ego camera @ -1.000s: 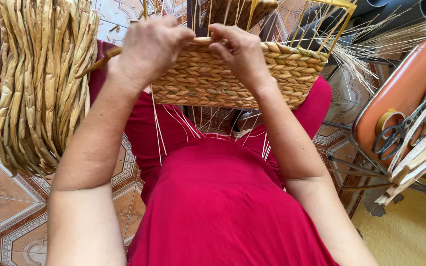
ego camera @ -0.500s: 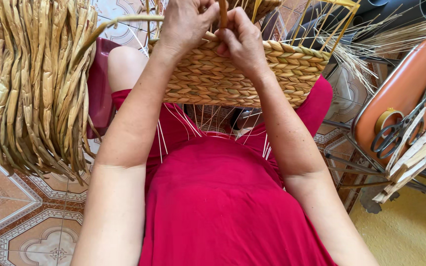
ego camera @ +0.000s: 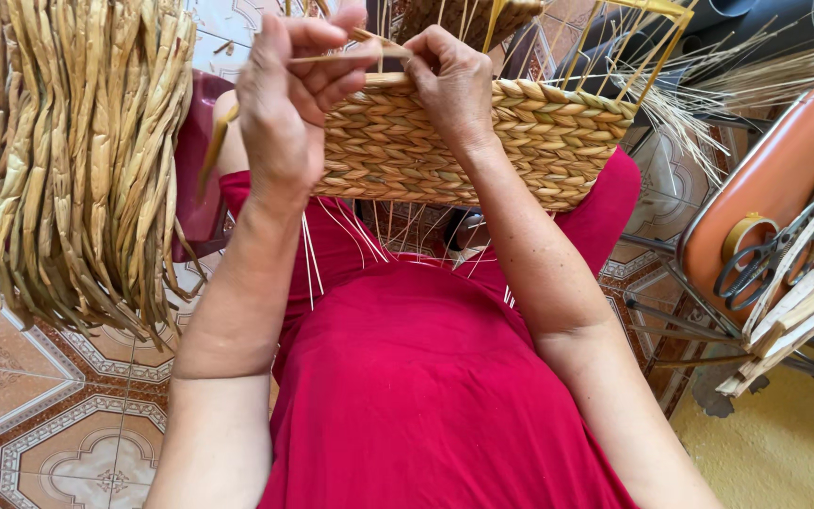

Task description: The person weaves a basket by hand, interlacing dried palm fronds through a vertical frame. They repeatedly pull strands through the weave and tighten the structure while seated on the floor.

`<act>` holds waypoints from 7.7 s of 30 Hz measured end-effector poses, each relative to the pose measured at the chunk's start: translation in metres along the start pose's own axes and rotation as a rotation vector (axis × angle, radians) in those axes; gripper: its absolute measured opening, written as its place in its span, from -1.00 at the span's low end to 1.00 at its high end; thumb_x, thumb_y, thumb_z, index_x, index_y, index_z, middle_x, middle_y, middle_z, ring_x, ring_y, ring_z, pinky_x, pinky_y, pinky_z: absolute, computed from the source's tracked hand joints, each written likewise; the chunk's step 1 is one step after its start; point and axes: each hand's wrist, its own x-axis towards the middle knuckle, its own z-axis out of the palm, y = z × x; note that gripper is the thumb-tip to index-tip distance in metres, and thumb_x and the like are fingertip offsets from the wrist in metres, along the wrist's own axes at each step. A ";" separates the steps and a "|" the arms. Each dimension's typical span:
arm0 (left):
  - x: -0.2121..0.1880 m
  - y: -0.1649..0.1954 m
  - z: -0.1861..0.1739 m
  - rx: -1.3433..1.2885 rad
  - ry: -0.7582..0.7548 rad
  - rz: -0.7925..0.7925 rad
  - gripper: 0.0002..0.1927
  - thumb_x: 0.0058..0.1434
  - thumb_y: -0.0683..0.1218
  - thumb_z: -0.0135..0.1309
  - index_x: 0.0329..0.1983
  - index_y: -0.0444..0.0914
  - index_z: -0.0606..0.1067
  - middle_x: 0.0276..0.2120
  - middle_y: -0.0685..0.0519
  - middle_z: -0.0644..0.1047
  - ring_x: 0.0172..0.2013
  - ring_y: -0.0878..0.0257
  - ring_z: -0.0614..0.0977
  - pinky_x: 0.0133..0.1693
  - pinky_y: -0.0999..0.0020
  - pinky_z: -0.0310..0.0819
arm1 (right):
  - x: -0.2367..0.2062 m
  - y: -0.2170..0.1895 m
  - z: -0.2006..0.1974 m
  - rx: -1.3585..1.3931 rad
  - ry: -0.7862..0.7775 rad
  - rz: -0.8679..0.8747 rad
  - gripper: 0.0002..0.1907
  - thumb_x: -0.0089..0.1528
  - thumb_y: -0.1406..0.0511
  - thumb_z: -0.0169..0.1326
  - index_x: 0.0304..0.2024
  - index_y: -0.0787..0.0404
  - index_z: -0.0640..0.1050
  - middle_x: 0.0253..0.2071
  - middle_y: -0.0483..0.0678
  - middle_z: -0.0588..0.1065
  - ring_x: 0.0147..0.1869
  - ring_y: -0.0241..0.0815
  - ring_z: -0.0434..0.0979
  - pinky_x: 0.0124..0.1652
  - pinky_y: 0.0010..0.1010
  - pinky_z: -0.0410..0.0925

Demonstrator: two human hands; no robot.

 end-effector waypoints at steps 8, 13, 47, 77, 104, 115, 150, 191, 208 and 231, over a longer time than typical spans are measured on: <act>0.004 -0.029 -0.004 1.611 -0.077 0.338 -0.55 0.22 -0.05 0.38 0.13 -0.23 0.53 0.12 0.01 0.44 0.12 0.09 0.45 0.13 0.14 0.43 | -0.009 0.000 -0.013 -0.156 -0.141 -0.185 -0.76 0.35 0.50 0.14 0.02 0.13 0.57 -0.22 -0.11 0.65 -0.17 -0.31 0.66 -0.20 -0.45 0.48; 0.009 -0.031 -0.041 1.707 -0.206 0.128 -0.75 0.28 0.07 0.44 -0.21 -0.12 0.62 -0.17 0.09 0.43 -0.04 0.18 0.43 -0.09 0.13 0.33 | -0.006 0.007 -0.011 0.125 -0.103 -0.035 -0.80 0.32 0.48 0.23 -0.12 0.17 0.48 -0.22 -0.10 0.61 -0.28 -0.28 0.60 -0.28 -0.46 0.49; 0.068 -0.052 -0.010 1.113 -0.263 0.024 -0.69 0.55 -0.02 0.02 -0.26 -0.23 0.64 -0.52 0.03 0.63 -0.53 0.32 0.66 -0.51 0.39 0.50 | 0.008 0.015 -0.013 0.317 -0.219 0.105 -0.84 0.35 0.50 0.02 -0.05 0.24 0.49 -0.30 -0.11 0.61 -0.36 -0.43 0.59 -0.41 -0.57 0.46; 0.013 -0.018 -0.037 1.824 -0.463 0.371 -0.86 0.36 -0.18 0.21 -0.15 -0.26 0.46 -0.15 -0.01 0.41 -0.26 0.15 0.63 -0.26 0.26 0.62 | 0.009 -0.023 -0.017 0.014 -0.094 0.056 -0.81 0.45 0.31 0.18 -0.29 0.18 0.62 -0.41 -0.12 0.68 -0.43 -0.35 0.66 -0.45 -0.45 0.46; 0.065 -0.017 -0.025 0.726 -0.101 -0.003 -0.67 0.55 -0.05 -0.17 -0.22 -0.27 0.56 -0.48 0.08 0.66 -0.47 0.25 0.72 -0.44 0.39 0.62 | 0.014 -0.015 0.008 0.257 -0.294 0.168 -0.92 0.39 0.47 0.00 -0.08 0.25 0.43 -0.31 -0.12 0.67 -0.43 -0.45 0.59 -0.45 -0.58 0.48; 0.015 0.006 -0.027 1.494 -0.191 0.650 -0.58 0.30 -0.10 0.25 0.13 -0.36 0.43 -0.04 -0.15 0.54 -0.06 0.06 0.62 -0.08 0.29 0.65 | 0.006 -0.015 0.026 -0.208 -0.248 -0.165 -0.84 0.37 0.39 0.12 -0.05 0.01 0.56 -0.26 -0.15 0.68 -0.23 -0.26 0.70 -0.29 -0.34 0.52; 0.068 -0.020 -0.032 0.968 -0.229 -0.287 -0.87 0.36 -0.06 0.08 -0.17 -0.18 0.59 -0.53 0.17 0.60 -0.60 0.37 0.62 -0.54 0.42 0.55 | 0.011 -0.022 0.021 0.348 -0.299 0.085 -0.87 0.38 0.49 -0.01 -0.05 0.23 0.40 -0.30 -0.12 0.61 -0.36 -0.40 0.61 -0.39 -0.55 0.52; 0.008 -0.027 -0.087 1.839 -0.375 0.238 -0.72 0.28 -0.14 0.32 -0.10 -0.24 0.43 -0.23 0.02 0.46 -0.25 0.24 0.56 -0.22 0.29 0.53 | 0.018 -0.048 0.009 0.087 -0.259 -0.034 -0.80 0.43 0.29 0.16 -0.28 0.22 0.67 -0.36 -0.11 0.68 -0.46 -0.43 0.59 -0.47 -0.48 0.47; 0.048 -0.001 -0.042 1.381 -0.225 0.000 -0.84 0.30 -0.14 0.12 -0.10 -0.12 0.65 -0.42 0.02 0.61 -0.44 0.19 0.66 -0.35 0.23 0.61 | 0.017 -0.029 0.044 0.166 -0.251 -0.140 -0.87 0.41 0.45 0.12 -0.04 0.22 0.44 -0.34 -0.15 0.59 -0.36 -0.43 0.62 -0.40 -0.56 0.50; 0.031 -0.002 -0.054 1.598 -0.115 0.608 -0.68 0.49 -0.05 0.02 0.07 -0.37 0.62 -0.06 -0.04 0.65 -0.01 0.16 0.63 0.12 0.19 0.48 | 0.017 -0.047 0.044 -0.052 -0.273 -0.163 -0.90 0.39 0.41 0.09 -0.05 0.15 0.53 -0.23 -0.06 0.67 -0.19 -0.25 0.72 -0.20 -0.36 0.54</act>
